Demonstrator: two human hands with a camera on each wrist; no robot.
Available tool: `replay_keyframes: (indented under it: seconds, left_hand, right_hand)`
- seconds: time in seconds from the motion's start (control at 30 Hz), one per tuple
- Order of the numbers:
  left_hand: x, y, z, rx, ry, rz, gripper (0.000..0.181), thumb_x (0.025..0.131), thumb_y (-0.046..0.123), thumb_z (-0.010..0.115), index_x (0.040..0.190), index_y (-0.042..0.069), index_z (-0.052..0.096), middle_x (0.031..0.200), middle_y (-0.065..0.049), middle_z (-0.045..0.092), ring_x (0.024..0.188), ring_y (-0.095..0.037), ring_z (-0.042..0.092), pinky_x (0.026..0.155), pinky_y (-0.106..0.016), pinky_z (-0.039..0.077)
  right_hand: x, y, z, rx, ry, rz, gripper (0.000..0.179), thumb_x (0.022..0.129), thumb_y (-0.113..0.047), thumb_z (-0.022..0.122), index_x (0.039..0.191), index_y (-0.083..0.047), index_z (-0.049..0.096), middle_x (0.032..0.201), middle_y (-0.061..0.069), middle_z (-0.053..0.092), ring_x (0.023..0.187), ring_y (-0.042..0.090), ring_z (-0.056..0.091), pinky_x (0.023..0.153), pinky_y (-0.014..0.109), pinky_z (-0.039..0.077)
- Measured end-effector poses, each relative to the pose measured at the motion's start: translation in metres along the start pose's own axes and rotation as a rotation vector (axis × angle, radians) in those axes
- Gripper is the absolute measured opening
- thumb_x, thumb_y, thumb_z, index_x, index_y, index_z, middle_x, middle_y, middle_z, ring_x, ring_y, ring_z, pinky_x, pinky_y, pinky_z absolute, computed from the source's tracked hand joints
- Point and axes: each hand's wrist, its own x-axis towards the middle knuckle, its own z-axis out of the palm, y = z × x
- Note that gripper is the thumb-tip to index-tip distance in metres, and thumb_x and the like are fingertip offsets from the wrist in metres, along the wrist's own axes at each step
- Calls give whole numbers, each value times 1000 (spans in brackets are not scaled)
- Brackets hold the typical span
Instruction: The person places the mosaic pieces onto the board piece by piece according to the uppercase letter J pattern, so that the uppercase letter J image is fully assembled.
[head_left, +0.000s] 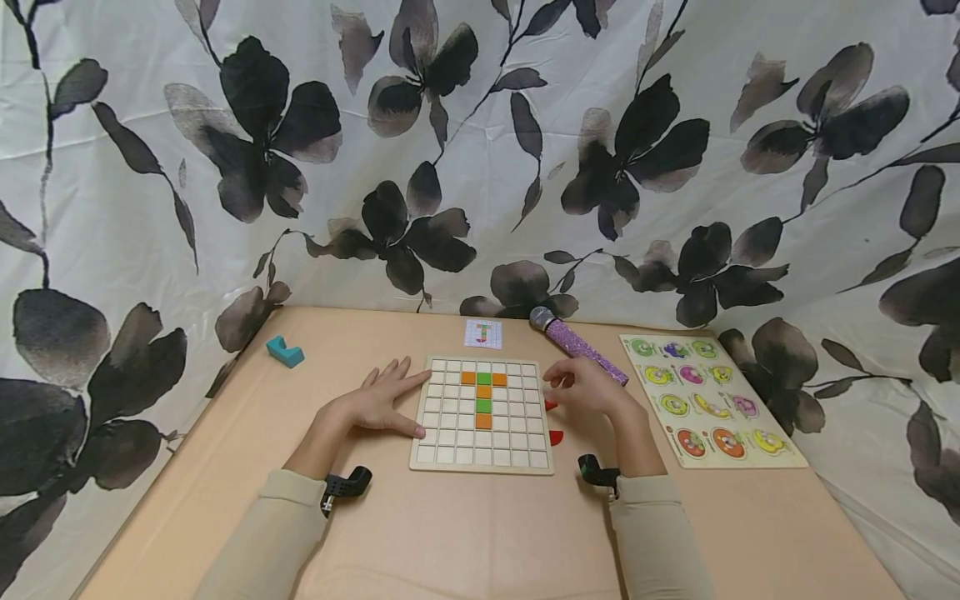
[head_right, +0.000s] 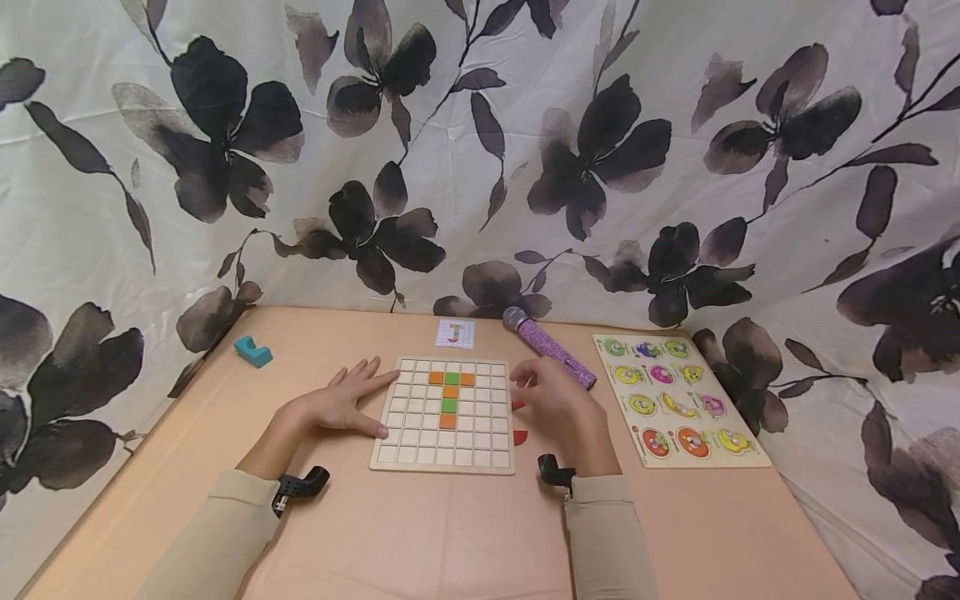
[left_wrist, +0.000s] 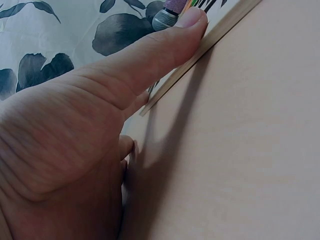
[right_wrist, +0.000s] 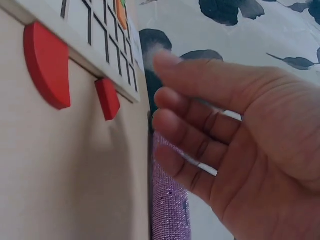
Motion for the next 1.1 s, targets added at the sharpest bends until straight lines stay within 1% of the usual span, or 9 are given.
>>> replay_keyframes:
  seconds: [0.2, 0.37, 0.6, 0.77, 0.97, 1.1]
  left_hand:
    - [0, 0, 1, 2, -2, 1, 110, 78, 60, 84, 166, 20, 31, 173, -27, 2, 160, -48, -4, 126, -68, -5]
    - [1, 0, 0, 1, -10, 0, 110, 78, 60, 84, 166, 20, 30, 173, -27, 1, 160, -48, -4, 126, -68, -6]
    - [1, -1, 0, 0, -3, 4, 110, 79, 59, 84, 166, 20, 30, 173, -27, 2, 160, -49, -4, 126, -69, -5]
    - [0, -1, 0, 0, -1, 1, 110, 79, 59, 84, 166, 20, 30, 173, -27, 2, 160, -49, -4, 126, -68, -5]
    - [1, -1, 0, -1, -3, -3, 110, 78, 60, 84, 166, 20, 30, 173, -27, 1, 160, -49, -5, 126, -68, -6]
    - [1, -1, 0, -4, -5, -2, 110, 78, 60, 85, 166, 20, 30, 173, -27, 1, 160, -49, -5, 126, -68, -6]
  right_hand:
    - [2, 13, 1, -43, -31, -8, 25, 85, -11, 86, 108, -6, 77, 92, 3, 70, 86, 19, 60, 77, 31, 50]
    - [3, 19, 5, -55, -47, 4, 20, 84, -14, 87, 102, -9, 78, 91, 1, 72, 84, 18, 59, 77, 32, 50]
    - [5, 21, 8, -72, -41, 18, 18, 86, -15, 85, 102, -10, 79, 95, 1, 74, 85, 18, 59, 77, 30, 49]
    - [5, 18, 10, -72, -32, 14, 19, 86, -15, 86, 102, -8, 79, 92, 1, 74, 84, 18, 59, 76, 31, 49]
    - [7, 18, 14, -69, -24, 4, 17, 86, -12, 85, 100, -9, 78, 87, 0, 70, 82, 18, 58, 76, 30, 49]
    - [7, 18, 16, -64, -21, 2, 18, 85, -10, 85, 101, -9, 77, 88, 1, 69, 83, 18, 58, 76, 30, 49]
